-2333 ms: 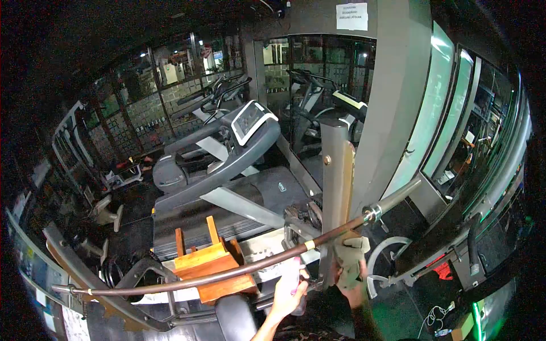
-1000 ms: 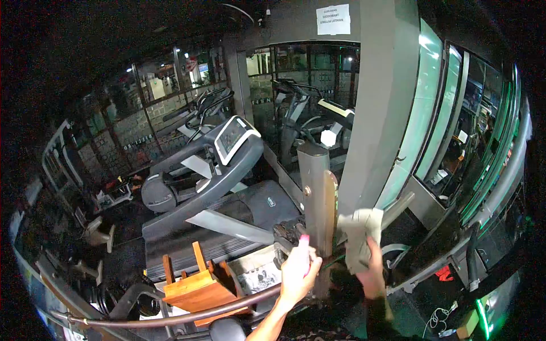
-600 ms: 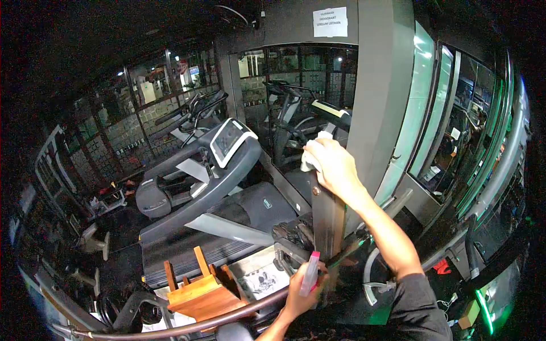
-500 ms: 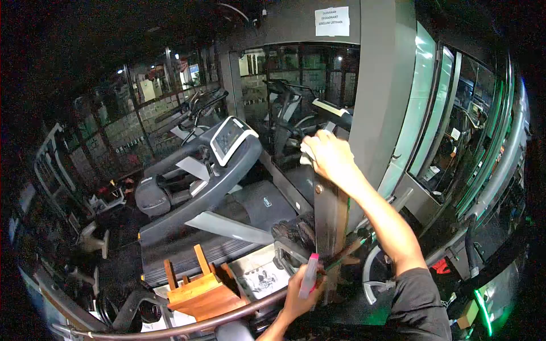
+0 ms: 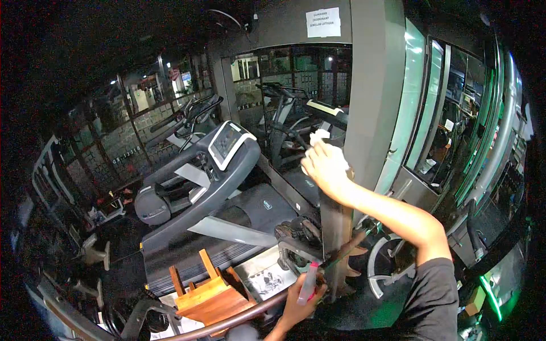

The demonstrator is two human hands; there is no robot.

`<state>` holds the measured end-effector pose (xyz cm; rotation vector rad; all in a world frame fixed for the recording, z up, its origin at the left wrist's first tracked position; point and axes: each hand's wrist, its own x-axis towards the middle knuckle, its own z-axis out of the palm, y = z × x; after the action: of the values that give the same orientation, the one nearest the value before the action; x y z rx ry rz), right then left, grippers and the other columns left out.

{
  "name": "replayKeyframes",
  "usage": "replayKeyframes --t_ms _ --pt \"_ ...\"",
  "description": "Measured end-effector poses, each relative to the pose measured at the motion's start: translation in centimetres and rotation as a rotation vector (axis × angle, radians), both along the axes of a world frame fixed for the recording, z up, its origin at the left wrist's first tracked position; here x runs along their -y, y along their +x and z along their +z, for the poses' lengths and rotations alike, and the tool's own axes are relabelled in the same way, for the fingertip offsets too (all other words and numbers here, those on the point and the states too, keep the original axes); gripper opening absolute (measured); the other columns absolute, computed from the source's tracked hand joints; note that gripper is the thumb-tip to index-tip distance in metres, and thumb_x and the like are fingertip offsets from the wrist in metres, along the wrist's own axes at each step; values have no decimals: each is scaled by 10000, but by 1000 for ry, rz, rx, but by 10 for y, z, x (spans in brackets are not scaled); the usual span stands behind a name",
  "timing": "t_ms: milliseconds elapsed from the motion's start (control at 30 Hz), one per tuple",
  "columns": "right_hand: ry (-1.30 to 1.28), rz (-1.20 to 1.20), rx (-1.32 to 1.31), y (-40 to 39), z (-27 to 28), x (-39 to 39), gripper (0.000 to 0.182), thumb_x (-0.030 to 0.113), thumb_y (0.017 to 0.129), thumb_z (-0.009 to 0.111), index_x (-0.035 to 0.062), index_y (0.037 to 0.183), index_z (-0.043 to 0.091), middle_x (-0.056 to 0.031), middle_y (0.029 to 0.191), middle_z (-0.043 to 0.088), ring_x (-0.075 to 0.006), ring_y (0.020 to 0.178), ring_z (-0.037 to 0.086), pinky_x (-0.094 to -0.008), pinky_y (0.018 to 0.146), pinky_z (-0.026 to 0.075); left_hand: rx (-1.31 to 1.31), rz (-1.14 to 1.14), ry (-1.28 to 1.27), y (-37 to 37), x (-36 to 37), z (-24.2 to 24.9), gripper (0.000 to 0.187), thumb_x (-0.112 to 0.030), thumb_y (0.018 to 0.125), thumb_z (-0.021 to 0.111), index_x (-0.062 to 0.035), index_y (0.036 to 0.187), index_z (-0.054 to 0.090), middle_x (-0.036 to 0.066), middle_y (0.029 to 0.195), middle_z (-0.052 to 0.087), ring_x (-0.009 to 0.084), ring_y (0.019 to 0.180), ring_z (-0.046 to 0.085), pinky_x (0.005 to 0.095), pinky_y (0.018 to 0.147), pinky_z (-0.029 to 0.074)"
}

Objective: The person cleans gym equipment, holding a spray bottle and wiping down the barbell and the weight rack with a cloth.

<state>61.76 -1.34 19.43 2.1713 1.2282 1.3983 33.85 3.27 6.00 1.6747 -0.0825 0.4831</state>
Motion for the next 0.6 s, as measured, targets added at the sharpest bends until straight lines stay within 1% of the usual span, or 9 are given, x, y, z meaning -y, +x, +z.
replayKeyframes --t_ms 33,100,200,267,333,367,400,467,600 --pt "2 -6 -2 -12 1 12 172 184 738 562 85 866 623 -93 883 588 -252 923 555 -417 876 408 -2 -6 2 0 -4 0 247 -93 793 688 -40 999 563 -2 722 510 86 632 443 242 589 410" --pt "82 152 123 -35 0 41 255 189 730 561 40 935 585 -140 997 594 -283 973 557 -413 889 414 -14 -13 43 -1 -8 0 245 -111 800 685 -46 1002 563 -3 702 500 80 619 433 237 581 405" --pt "6 34 63 -61 -15 69 254 200 724 574 51 929 580 -157 1012 593 -277 1011 553 -412 879 425 10 -60 -22 5 -10 -1 243 -131 807 682 -50 1004 565 -6 670 479 71 611 427 233 574 400" --pt "8 35 -2 -60 -22 78 236 205 728 578 63 917 573 -158 994 595 -277 968 562 -417 860 437 2 -79 -52 9 -11 -4 242 -137 810 679 -50 1004 565 -7 661 475 69 603 429 236 568 401" --pt "-85 -42 -212 -78 1 83 246 215 732 583 74 932 560 -164 971 598 -275 916 570 -411 854 442 -16 -103 -76 12 -13 -5 241 -143 813 676 -49 1005 565 -8 652 471 68 595 432 239 563 401" --pt "-15 -7 -139 -82 19 78 240 204 735 576 85 942 549 -162 980 593 -268 885 571 -387 853 449 -13 -111 -70 14 -16 -5 240 -140 811 676 -51 1005 565 -10 642 473 68 587 437 242 554 402" --pt "76 -13 -223 -82 34 72 276 184 734 567 87 992 550 -154 1017 583 -262 923 567 -355 843 453 -10 -121 -65 16 -18 -4 240 -138 810 676 -52 1004 565 -13 633 474 68 579 443 244 546 403" --pt "108 122 -12 -66 54 70 373 152 758 580 81 1117 508 -154 1097 560 -295 1030 544 -387 840 453 16 -101 -79 20 -20 1 237 -130 804 680 -55 997 566 -14 628 477 67 573 445 243 538 402" --pt "105 123 -60 -45 44 59 382 149 763 574 68 1131 512 -159 1132 549 -289 1068 531 -386 844 449 142 19 -23 25 -21 19 232 -103 782 698 -59 967 566 -18 611 474 62 563 438 231 521 391"
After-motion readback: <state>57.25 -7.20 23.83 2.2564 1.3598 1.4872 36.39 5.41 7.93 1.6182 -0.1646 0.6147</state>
